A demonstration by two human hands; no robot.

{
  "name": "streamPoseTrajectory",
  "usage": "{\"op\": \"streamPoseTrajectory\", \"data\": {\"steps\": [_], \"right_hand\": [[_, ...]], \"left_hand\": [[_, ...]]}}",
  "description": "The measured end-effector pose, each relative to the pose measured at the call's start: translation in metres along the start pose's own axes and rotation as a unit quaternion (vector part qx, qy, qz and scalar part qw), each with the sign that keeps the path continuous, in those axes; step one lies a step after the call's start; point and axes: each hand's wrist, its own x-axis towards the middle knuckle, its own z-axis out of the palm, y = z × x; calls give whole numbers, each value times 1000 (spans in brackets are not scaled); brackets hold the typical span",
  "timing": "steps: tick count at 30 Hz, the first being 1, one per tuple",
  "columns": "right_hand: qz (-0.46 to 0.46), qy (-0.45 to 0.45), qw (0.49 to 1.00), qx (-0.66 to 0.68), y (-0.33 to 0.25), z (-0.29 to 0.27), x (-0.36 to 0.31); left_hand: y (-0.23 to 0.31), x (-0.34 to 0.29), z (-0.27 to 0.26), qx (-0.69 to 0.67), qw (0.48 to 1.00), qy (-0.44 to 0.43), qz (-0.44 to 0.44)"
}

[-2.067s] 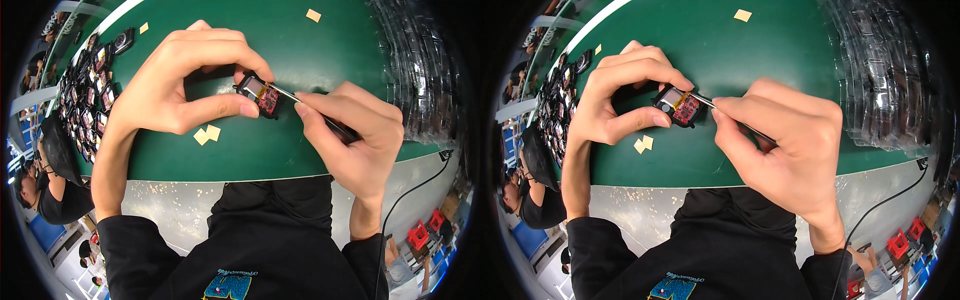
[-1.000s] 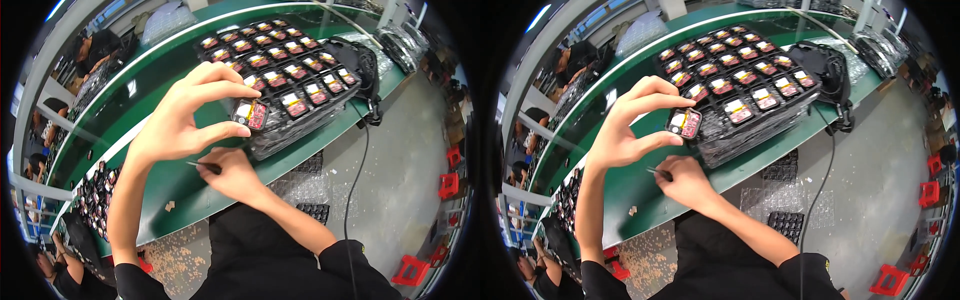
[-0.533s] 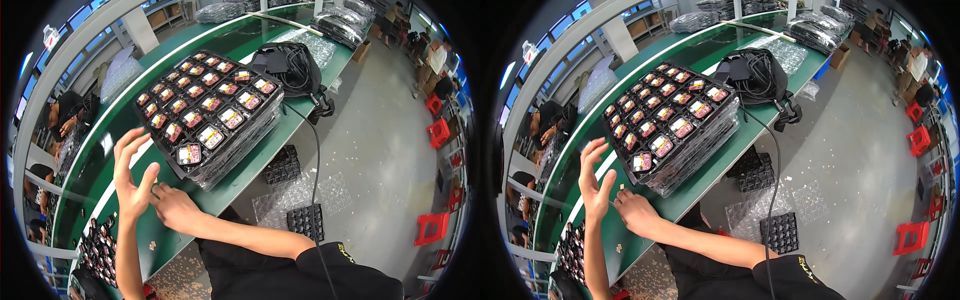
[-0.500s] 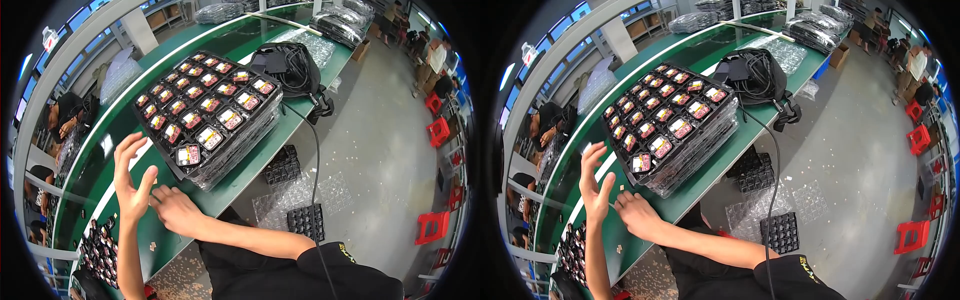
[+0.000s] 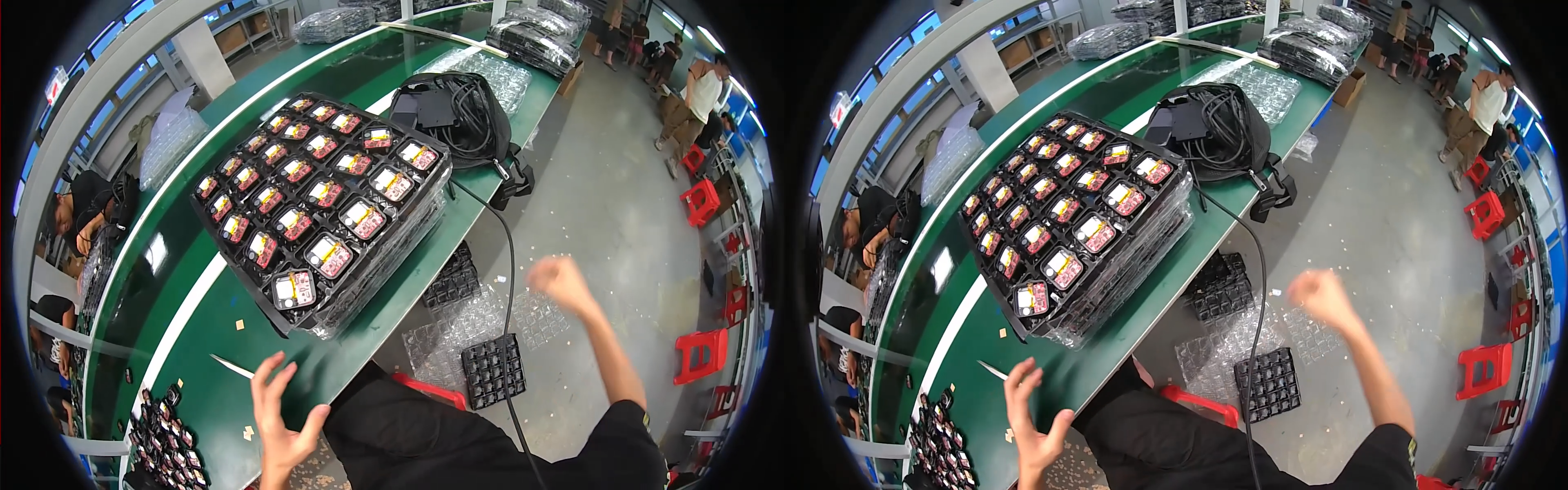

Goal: Assembling small electronic components, specifically smartwatches, on a production line.

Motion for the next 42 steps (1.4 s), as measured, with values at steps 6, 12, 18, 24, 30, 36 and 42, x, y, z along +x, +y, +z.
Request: {"op": "streamPoseTrajectory", "data": {"steps": [6, 12, 18, 24, 30, 36, 42], "right_hand": [[-201, 375, 900, -96, -45, -98, 239], [132, 383, 906, -120, -101, -93, 351], [217, 384, 893, -90, -87, -91, 353], [164, 241, 939, 181, -35, -161, 329], [125, 203, 895, 376, -16, -188, 285], [-73, 190, 882, 425, -31, -236, 241], [-170, 195, 838, 481, -99, -250, 205]], "left_hand": [[10, 14, 21, 17, 998, -41, -47], [11, 8, 26, 32, 998, -53, -31], [19, 7, 25, 49, 995, -50, -75], [14, 10, 24, 66, 994, -70, -51], [17, 11, 24, 60, 995, -62, -40], [15, 11, 23, 45, 995, -68, -55], [17, 11, 23, 58, 995, -59, -50]]}}
